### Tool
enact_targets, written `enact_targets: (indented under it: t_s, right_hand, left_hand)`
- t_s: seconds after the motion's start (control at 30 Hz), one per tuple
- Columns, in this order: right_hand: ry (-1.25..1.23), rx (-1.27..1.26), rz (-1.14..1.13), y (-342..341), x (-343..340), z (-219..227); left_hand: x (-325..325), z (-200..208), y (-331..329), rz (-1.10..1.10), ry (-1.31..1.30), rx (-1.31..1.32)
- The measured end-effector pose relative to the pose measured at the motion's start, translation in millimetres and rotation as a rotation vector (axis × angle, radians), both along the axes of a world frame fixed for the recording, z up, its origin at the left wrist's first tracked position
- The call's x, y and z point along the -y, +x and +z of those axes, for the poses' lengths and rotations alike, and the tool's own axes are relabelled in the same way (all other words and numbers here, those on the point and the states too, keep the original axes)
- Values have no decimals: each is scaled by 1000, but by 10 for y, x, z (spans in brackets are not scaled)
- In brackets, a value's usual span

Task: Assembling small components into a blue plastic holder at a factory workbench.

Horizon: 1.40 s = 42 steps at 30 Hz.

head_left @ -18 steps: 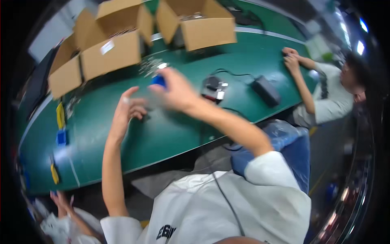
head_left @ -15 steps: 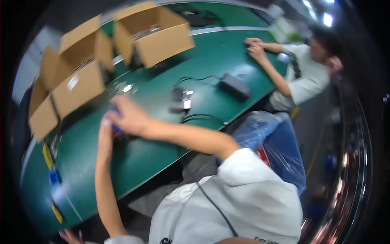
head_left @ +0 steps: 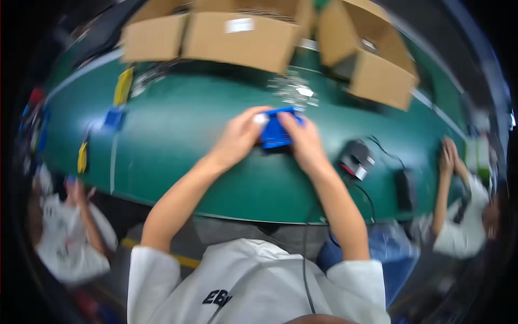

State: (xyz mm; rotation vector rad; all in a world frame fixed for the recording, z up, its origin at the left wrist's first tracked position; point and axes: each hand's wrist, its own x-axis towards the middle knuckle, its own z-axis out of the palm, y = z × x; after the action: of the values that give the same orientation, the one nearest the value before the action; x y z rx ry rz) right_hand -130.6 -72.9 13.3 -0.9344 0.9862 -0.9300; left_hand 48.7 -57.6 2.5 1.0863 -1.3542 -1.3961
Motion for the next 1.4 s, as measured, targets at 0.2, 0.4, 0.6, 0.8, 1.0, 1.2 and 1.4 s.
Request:
enact_targets:
  t_s: [0.2,0.4,0.6,0.8,1.0,1.2,1.4]
  right_hand:
    - [-2,79,-1,356,-95,80]
    - [13,148,16,278,-54,95]
    - [48,158,22,191,4,54]
    - [76,173,92,181,-17,17]
    - [133,292,128,73,-15,74]
    - [253,512,116,142,-34,114]
    - [219,472,30,93,-29,73]
  left_hand:
    - [189,132,1004,729,-497,600]
    - [435,-262,1895,1090,-504,907]
    - [923,-98,1861,888,-371,1160]
    - [1090,-120,1818,857,-156,1360]
    - [607,30,1113,737,-482,749]
    - [68,248,256,205,-678,564]
    - [-40,221,141,173,-622,510]
